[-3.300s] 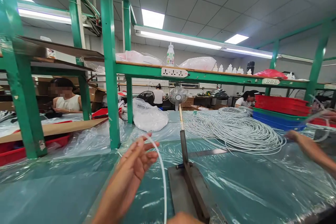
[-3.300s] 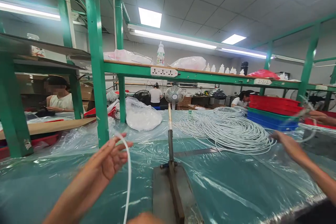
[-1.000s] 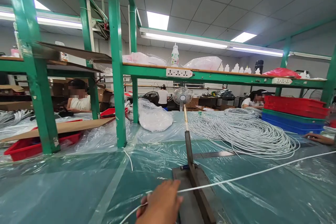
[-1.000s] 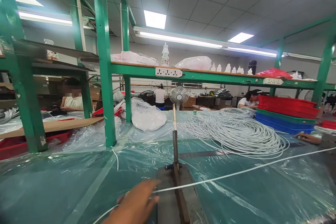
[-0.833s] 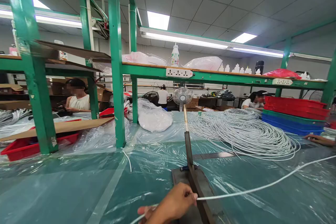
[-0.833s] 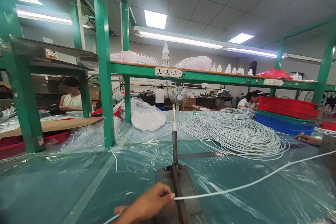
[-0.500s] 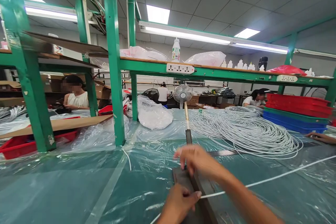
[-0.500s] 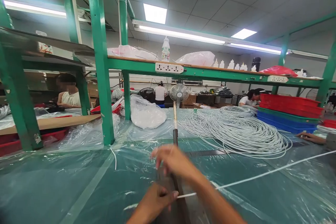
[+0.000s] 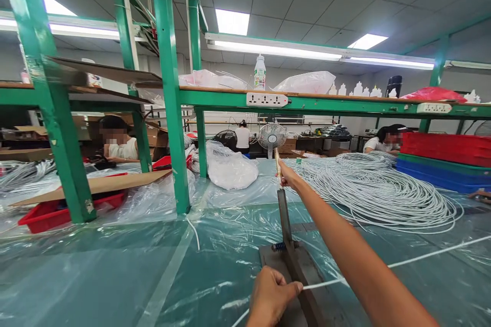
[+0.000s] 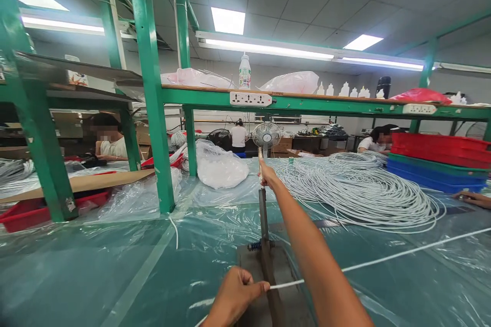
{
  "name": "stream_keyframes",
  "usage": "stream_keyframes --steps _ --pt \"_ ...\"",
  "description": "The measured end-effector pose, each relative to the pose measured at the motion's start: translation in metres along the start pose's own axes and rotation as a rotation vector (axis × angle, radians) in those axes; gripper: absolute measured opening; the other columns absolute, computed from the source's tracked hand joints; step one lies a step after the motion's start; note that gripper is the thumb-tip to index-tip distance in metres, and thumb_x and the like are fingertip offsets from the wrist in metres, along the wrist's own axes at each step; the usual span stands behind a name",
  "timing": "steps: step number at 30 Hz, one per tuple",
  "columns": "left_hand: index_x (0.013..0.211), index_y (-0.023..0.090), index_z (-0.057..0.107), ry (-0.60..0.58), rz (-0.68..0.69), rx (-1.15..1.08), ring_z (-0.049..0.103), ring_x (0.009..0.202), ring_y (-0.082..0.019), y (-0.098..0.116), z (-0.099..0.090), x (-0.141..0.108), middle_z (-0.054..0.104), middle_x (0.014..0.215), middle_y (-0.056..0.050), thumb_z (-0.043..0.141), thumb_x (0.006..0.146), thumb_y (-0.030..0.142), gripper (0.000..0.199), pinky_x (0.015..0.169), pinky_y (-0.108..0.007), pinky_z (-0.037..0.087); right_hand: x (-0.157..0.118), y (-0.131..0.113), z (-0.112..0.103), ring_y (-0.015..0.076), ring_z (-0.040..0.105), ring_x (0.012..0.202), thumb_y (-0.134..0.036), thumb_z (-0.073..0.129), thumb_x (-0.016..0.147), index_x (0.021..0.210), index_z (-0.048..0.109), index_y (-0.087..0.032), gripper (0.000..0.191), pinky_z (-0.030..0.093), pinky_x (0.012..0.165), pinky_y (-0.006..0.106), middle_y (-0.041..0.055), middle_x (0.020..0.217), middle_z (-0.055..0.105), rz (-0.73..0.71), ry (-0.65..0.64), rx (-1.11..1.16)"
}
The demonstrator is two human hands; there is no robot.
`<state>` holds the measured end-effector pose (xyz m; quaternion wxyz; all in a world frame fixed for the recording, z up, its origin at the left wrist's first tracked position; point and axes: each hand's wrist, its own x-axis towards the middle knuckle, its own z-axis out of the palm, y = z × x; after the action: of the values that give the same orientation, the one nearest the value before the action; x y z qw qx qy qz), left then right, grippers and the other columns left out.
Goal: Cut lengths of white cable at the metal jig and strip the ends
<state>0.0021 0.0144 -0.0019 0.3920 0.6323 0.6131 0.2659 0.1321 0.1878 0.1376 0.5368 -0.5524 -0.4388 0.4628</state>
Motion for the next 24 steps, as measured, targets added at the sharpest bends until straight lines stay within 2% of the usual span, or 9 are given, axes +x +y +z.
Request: stream_keyframes --steps 3,6,8,10,13,15,17,21,24 --pt "0.041 0.018 0.034 0.046 0.007 -0.002 0.031 0.045 -0.008 0.003 -0.001 -0.004 0.029 0.040 0.007 0.063 0.057 0.032 0.036 0.048 -0.024 0.015 -0.016 -0.013 -0.006 0.0033 0.032 0.033 -0.056 0.023 0.085 0.084 0.051 -0.013 0.051 0.038 0.035 0.019 -0.0021 0.058 0.048 0.007 -0.028 0.076" --pt "0.041 0.017 0.035 0.069 0.023 -0.006 0.031 0.045 -0.008 0.000 0.000 -0.003 0.029 0.041 0.007 0.064 0.057 0.033 0.036 0.048 -0.024 0.015 -0.046 -0.029 -0.024 0.0070 0.048 0.041 -0.056 0.015 0.086 0.081 0.051 -0.014 0.056 0.045 0.039 0.019 0.0024 0.061 0.054 0.011 -0.092 0.158" --pt "0.040 0.017 0.036 0.074 0.041 0.008 0.030 0.045 -0.008 -0.001 0.001 -0.002 0.029 0.041 0.006 0.063 0.058 0.033 0.036 0.048 -0.024 0.015 -0.075 -0.037 -0.040 0.0098 0.055 0.048 -0.054 0.020 0.086 0.080 0.051 -0.013 0.052 0.048 0.041 0.018 0.0055 0.065 0.057 0.033 -0.118 0.186" --pt "0.040 0.017 0.035 0.063 0.066 0.037 0.029 0.045 -0.008 0.000 0.001 -0.003 0.028 0.041 0.006 0.062 0.059 0.035 0.037 0.048 -0.024 0.014 -0.112 -0.039 -0.056 0.0111 0.058 0.051 -0.045 0.032 0.087 0.082 0.050 -0.012 0.038 0.049 0.043 0.018 0.0082 0.072 0.060 0.071 -0.132 0.190" --pt "0.041 0.018 0.035 0.059 0.068 0.080 0.029 0.045 -0.009 0.004 0.000 -0.007 0.028 0.042 0.006 0.059 0.062 0.036 0.037 0.049 -0.025 0.014 -0.174 -0.027 -0.075 0.0132 0.062 0.060 -0.021 0.048 0.082 0.094 0.050 -0.011 0.016 0.052 0.050 0.018 0.0118 0.088 0.063 0.107 -0.171 0.156" --pt "0.044 0.017 0.036 0.108 0.064 0.107 0.031 0.048 -0.009 0.007 -0.001 -0.012 0.030 0.045 0.005 0.059 0.063 0.036 0.035 0.049 -0.024 0.015 -0.212 -0.012 -0.082 0.0146 0.063 0.069 -0.012 0.054 0.076 0.105 0.048 -0.010 0.030 0.053 0.056 0.016 0.0122 0.094 0.061 0.124 -0.190 0.116" --pt "0.046 0.017 0.038 0.164 0.079 0.141 0.031 0.051 -0.010 0.009 -0.002 -0.016 0.032 0.047 0.005 0.059 0.064 0.035 0.033 0.050 -0.024 0.016 -0.240 0.004 -0.085 0.0151 0.063 0.068 -0.011 0.059 0.071 0.113 0.044 -0.009 0.045 0.053 0.054 0.017 0.0104 0.088 0.061 0.178 -0.169 0.087" --pt "0.047 0.017 0.039 0.155 0.104 0.169 0.030 0.050 -0.009 0.012 -0.002 -0.020 0.034 0.048 0.005 0.057 0.066 0.036 0.033 0.050 -0.024 0.016 -0.264 0.028 -0.086 0.0138 0.061 0.062 -0.012 0.059 0.068 0.122 0.032 -0.013 0.060 0.051 0.048 0.018 0.0045 0.074 0.061 0.291 -0.122 0.080" --pt "0.047 0.017 0.039 0.165 0.104 0.179 0.029 0.049 -0.009 0.012 -0.002 -0.021 0.035 0.048 0.005 0.057 0.067 0.036 0.032 0.049 -0.024 0.016 -0.272 0.036 -0.085 0.0098 0.055 0.050 -0.015 0.056 0.069 0.118 0.035 -0.015 0.054 0.045 0.040 0.015 0.0017 0.064 0.060 0.344 -0.088 0.047"
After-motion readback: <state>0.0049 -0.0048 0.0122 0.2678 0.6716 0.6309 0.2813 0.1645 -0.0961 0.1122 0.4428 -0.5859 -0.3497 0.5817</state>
